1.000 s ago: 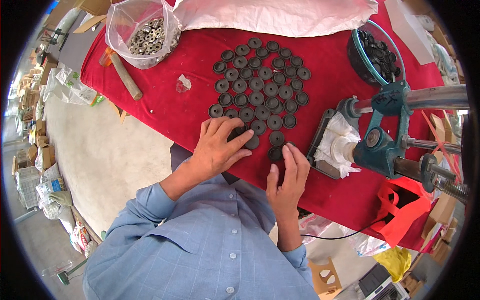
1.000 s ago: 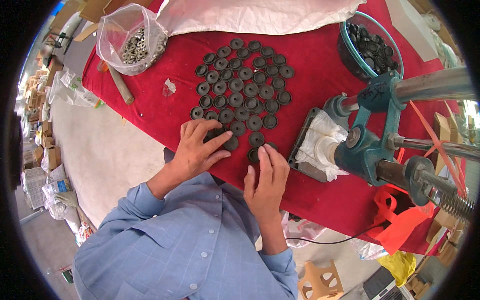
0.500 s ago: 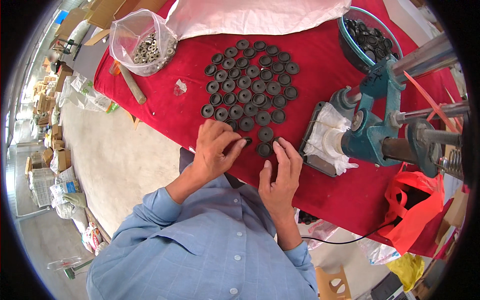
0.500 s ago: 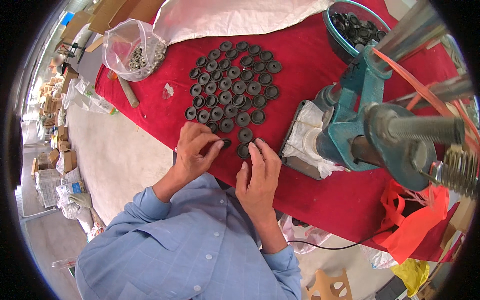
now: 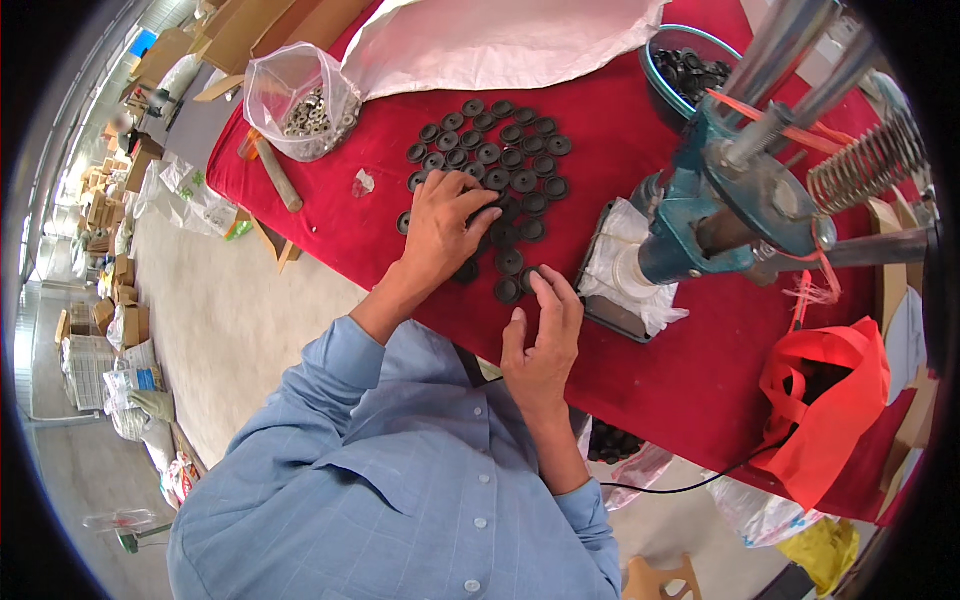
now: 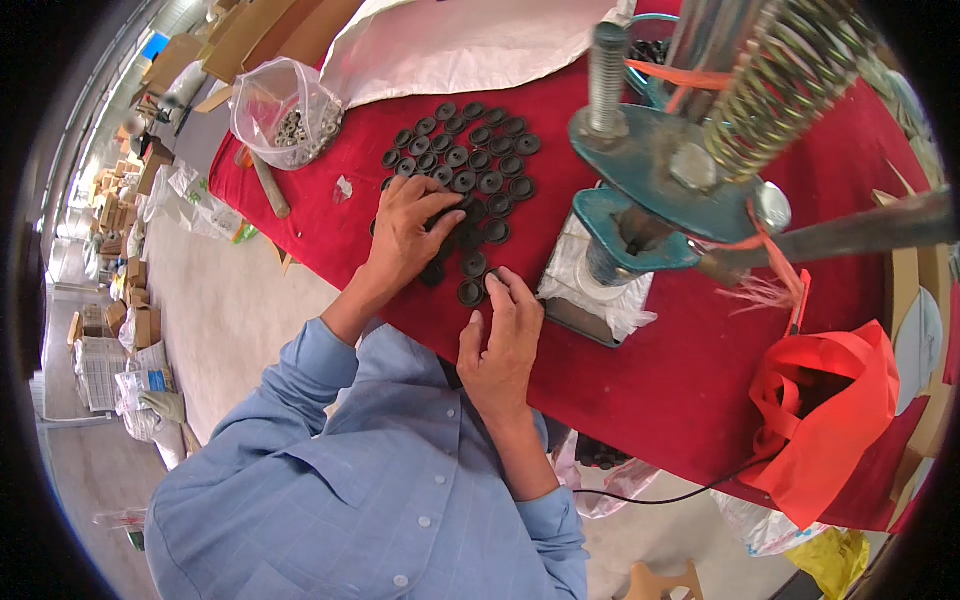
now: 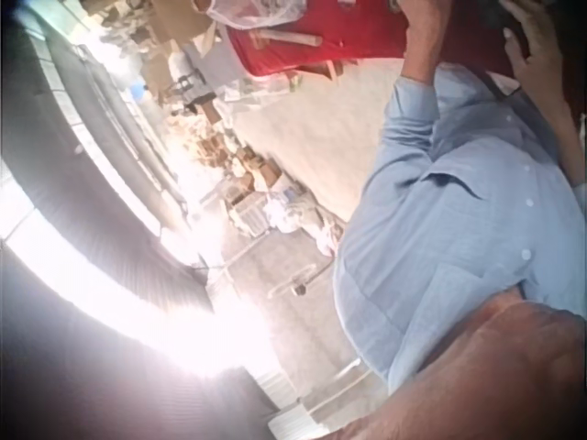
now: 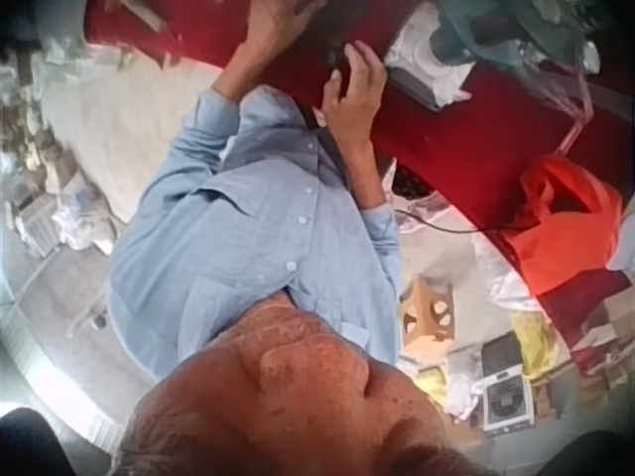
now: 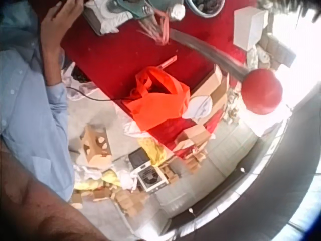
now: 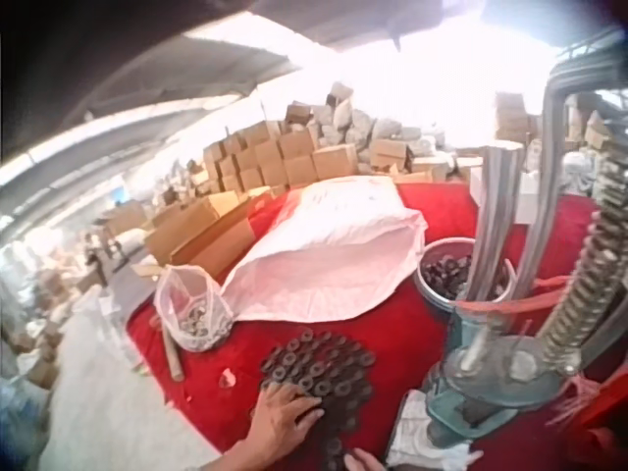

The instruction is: The person assembles metal rings into rubber discs using a manual press at a workbench.

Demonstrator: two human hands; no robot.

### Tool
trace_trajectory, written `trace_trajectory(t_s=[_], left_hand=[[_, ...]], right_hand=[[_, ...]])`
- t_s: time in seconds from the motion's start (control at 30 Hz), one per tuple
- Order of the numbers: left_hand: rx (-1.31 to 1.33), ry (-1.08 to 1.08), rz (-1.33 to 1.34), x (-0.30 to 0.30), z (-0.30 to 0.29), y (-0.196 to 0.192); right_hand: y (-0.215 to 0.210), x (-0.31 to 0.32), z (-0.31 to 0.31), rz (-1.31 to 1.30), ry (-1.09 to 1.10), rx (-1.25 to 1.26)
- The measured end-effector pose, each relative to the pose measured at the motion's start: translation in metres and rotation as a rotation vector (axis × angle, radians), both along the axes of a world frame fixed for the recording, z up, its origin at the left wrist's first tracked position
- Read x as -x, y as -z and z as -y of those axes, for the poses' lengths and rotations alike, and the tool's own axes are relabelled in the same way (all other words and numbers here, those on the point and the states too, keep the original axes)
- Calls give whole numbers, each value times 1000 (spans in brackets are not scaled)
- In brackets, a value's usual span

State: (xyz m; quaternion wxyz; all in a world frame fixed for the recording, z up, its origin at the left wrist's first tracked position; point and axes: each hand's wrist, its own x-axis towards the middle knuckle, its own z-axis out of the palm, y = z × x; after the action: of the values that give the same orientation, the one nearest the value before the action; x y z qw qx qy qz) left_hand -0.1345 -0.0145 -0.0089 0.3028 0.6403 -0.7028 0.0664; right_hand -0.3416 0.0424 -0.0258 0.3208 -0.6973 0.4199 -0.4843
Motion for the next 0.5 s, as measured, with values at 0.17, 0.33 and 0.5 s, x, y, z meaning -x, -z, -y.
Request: trace_trajectory(t_s=[0.17, 0.33, 0.5], left_hand=[[27, 65, 15, -17, -3, -15], [35, -201, -83, -80, -23, -25], [-110, -253, -39, -127, -37, -4]], right_hand=[[2, -1, 1, 39, 6, 1], [6, 2, 1, 19, -33, 10], [4, 0, 0, 7, -57, 8]])
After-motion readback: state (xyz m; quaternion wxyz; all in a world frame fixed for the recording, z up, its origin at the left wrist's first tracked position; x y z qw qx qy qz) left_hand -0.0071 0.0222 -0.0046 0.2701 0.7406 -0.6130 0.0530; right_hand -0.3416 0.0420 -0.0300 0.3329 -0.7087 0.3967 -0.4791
